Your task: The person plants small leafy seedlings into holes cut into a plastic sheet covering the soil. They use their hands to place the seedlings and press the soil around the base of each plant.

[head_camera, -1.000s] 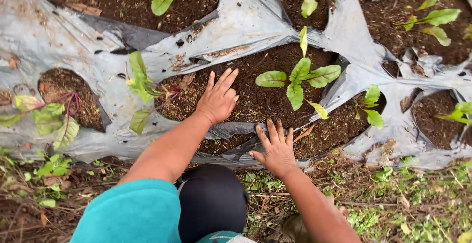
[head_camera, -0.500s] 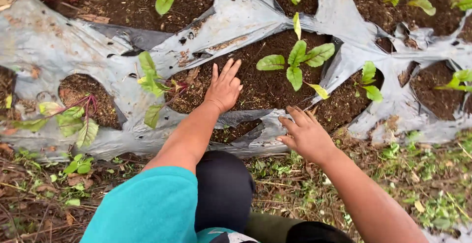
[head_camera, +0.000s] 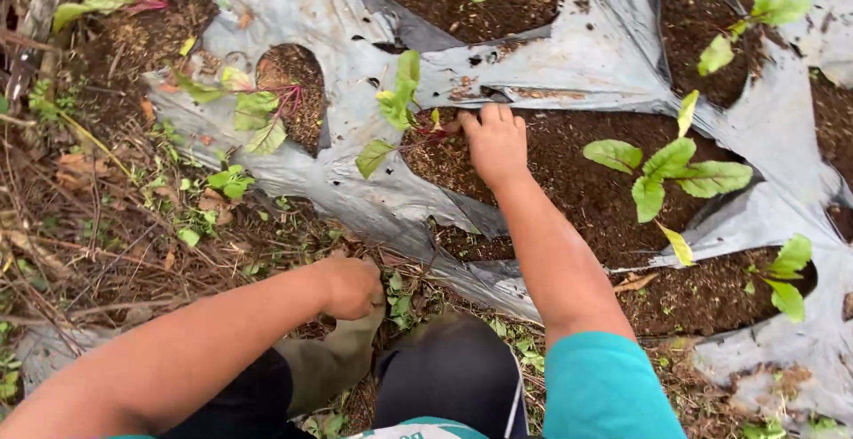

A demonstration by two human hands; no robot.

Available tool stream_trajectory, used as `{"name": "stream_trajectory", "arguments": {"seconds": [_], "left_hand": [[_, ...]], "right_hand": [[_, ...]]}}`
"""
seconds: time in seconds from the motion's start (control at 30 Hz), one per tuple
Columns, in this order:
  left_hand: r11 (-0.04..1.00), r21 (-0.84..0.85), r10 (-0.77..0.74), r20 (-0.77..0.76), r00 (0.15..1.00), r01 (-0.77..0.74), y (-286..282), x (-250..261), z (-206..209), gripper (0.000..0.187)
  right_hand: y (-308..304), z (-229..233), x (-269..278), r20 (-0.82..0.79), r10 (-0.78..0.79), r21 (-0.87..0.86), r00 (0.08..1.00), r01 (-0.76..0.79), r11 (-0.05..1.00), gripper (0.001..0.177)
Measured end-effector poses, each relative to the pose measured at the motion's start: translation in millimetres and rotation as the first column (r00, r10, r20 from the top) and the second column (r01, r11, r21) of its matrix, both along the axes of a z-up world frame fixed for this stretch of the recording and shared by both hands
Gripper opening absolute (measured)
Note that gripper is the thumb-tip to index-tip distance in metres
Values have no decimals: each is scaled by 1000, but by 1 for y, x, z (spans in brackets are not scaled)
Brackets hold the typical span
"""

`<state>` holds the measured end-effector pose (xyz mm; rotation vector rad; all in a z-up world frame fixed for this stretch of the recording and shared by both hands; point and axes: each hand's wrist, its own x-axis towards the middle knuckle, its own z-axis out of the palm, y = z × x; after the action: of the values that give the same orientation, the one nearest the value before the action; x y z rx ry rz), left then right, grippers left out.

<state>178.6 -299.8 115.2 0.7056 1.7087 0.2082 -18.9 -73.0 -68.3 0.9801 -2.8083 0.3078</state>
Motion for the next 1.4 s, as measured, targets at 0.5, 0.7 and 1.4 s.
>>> {"name": "stream_trajectory", "arguments": {"seconds": [0.5, 0.7, 1.4], "left_hand": [[551, 97, 829, -177, 530, -829, 25, -85, -29, 47], [191, 216, 979, -107, 172, -958, 35, -76, -65, 57], [-68, 445, 945, 315, 86, -893, 46, -117, -109, 55]], "right_hand": [[-6, 52, -19, 213, 16, -136, 977, 14, 991, 26], [-14, 22, -12, 182, 8, -170, 983, 24, 985, 14], [8, -47, -24, 213, -145, -33, 966, 156, 987, 54]]}}
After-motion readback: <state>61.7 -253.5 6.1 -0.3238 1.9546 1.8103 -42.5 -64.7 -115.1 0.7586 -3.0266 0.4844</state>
